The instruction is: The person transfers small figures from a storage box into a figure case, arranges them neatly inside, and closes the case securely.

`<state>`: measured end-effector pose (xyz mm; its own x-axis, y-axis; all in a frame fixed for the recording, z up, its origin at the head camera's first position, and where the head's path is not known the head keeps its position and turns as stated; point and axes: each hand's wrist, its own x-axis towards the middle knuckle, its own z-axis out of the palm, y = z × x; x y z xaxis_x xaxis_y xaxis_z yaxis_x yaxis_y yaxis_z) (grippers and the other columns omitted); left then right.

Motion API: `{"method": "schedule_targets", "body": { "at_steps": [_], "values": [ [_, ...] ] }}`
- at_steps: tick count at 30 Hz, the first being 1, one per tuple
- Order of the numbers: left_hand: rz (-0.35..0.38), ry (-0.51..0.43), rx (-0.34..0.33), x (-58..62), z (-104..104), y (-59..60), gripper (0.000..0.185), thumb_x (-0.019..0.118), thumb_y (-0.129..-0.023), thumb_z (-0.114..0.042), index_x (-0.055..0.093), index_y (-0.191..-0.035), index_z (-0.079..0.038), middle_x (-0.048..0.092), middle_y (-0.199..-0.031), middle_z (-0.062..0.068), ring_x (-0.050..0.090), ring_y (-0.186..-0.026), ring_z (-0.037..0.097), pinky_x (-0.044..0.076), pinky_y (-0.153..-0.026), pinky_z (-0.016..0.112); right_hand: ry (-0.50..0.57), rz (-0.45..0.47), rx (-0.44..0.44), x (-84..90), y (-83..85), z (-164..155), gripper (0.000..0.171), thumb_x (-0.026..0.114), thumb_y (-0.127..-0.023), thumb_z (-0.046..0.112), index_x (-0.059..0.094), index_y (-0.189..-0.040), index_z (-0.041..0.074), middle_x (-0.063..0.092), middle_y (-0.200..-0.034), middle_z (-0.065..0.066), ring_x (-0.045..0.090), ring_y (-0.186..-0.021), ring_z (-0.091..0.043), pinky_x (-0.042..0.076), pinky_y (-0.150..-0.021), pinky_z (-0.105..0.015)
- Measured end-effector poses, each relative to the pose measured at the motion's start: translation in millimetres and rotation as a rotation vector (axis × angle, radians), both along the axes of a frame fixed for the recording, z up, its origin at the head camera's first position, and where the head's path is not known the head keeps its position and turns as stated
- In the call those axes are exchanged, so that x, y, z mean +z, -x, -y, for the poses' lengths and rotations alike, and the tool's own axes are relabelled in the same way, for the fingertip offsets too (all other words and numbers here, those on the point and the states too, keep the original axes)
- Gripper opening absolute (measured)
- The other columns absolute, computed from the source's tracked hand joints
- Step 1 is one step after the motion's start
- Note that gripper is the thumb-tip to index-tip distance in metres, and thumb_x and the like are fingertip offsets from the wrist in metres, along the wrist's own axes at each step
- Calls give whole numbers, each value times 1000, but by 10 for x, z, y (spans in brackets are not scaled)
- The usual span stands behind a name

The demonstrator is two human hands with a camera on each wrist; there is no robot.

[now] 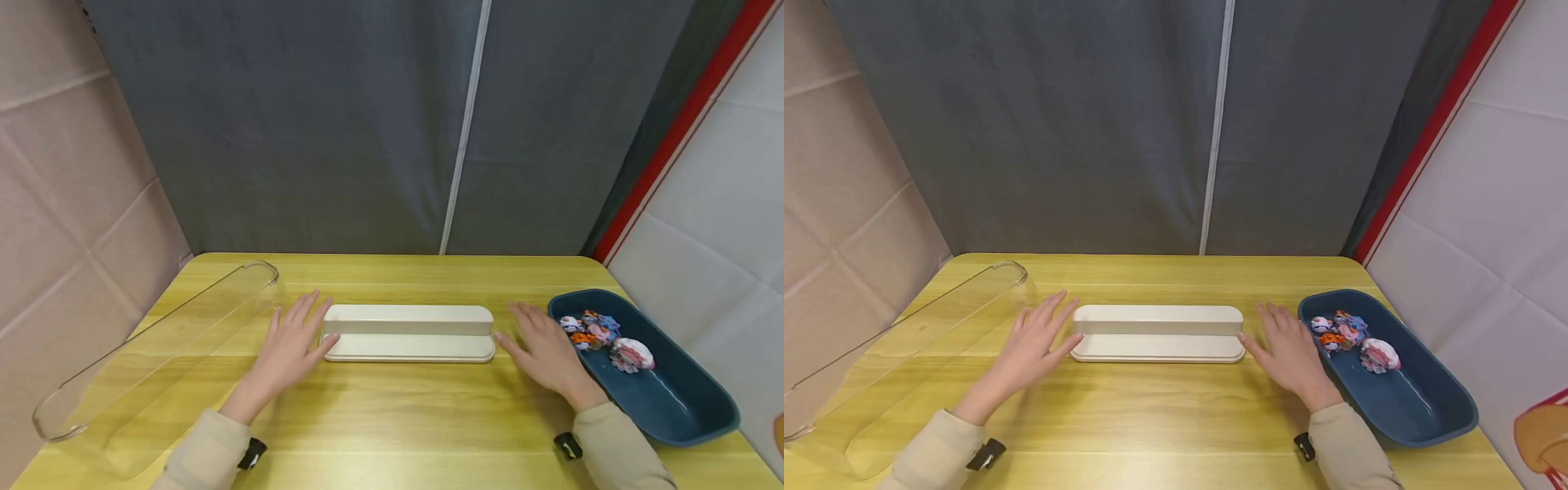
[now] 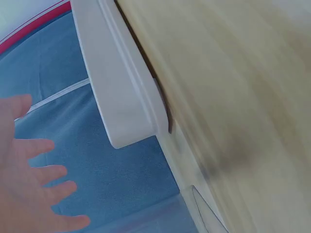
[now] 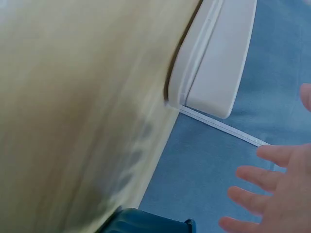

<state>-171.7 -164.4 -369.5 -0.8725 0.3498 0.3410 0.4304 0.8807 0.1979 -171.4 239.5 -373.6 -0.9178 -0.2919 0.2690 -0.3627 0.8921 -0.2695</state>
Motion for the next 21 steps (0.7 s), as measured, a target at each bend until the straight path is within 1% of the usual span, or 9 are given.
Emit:
{"method": "schedule_targets", "body": {
  "at_steps": [3, 6, 8, 12, 16, 19, 20, 21],
  "values": [
    [15, -55, -13, 28, 1, 12, 57, 43, -90, -45, 34, -135, -11, 23, -141, 14, 20, -126, 33, 10, -97, 59, 33, 11, 16, 62, -3, -11, 63, 45, -90, 41, 33, -133, -3, 33, -131, -26, 26, -120, -42, 21, -94, -57],
    [20, -107, -29, 36, 9, 39, 51, 46, -90, -37, 38, -133, -11, 30, -137, 15, 27, -122, 35, 15, -95, 59, 78, 31, 18, 139, -9, -30, 59, 45, -91, 39, 34, -132, -2, 35, -131, -24, 28, -119, -41, 23, -92, -58],
    [15, -146, -45, 33, 17, 68, 46, 48, -91, -33, 42, -130, -10, 35, -134, 16, 33, -119, 35, 21, -93, 58, 109, 36, 6, 188, -6, -50, 56, 45, -91, 38, 36, -132, 0, 37, -130, -22, 29, -118, -41, 25, -91, -58],
    [26, -214, -61, 19, 41, 144, 39, 49, -91, -27, 48, -125, -8, 45, -126, 15, 41, -113, 33, 33, -88, 55, 170, 39, -45, 321, -14, -88, 55, 45, -90, 40, 39, -131, 4, 39, -129, -22, 31, -117, -41, 27, -88, -60],
    [68, -258, -45, -3, 63, 198, 35, 51, -90, -24, 52, -121, -7, 49, -121, 13, 46, -108, 32, 38, -84, 52, 232, -5, -61, 458, -25, -139, 52, 47, -90, 38, 43, -128, 2, 43, -125, -23, 37, -113, -40, 31, -86, -58],
    [94, -267, -29, -32, 86, 229, 35, 51, -90, -24, 52, -120, -7, 50, -121, 13, 47, -107, 32, 39, -83, 52, 292, -30, -59, 530, -21, -208, 48, 48, -90, 35, 46, -125, 1, 48, -120, -22, 41, -109, -38, 35, -84, -55],
    [101, -268, -26, -42, 94, 241, 34, 51, -90, -24, 52, -120, -7, 50, -120, 13, 47, -107, 33, 39, -83, 52, 308, -36, -68, 523, -6, -254, 46, 48, -91, 34, 46, -126, 4, 49, -120, -19, 43, -109, -34, 37, -86, -50],
    [108, -269, -23, -52, 99, 252, 34, 51, -90, -24, 52, -120, -7, 50, -120, 13, 47, -107, 33, 39, -83, 52, 324, -30, -74, 543, -7, -283, 46, 48, -91, 34, 46, -126, 5, 49, -119, -18, 43, -108, -34, 37, -86, -49]
  ]
}}
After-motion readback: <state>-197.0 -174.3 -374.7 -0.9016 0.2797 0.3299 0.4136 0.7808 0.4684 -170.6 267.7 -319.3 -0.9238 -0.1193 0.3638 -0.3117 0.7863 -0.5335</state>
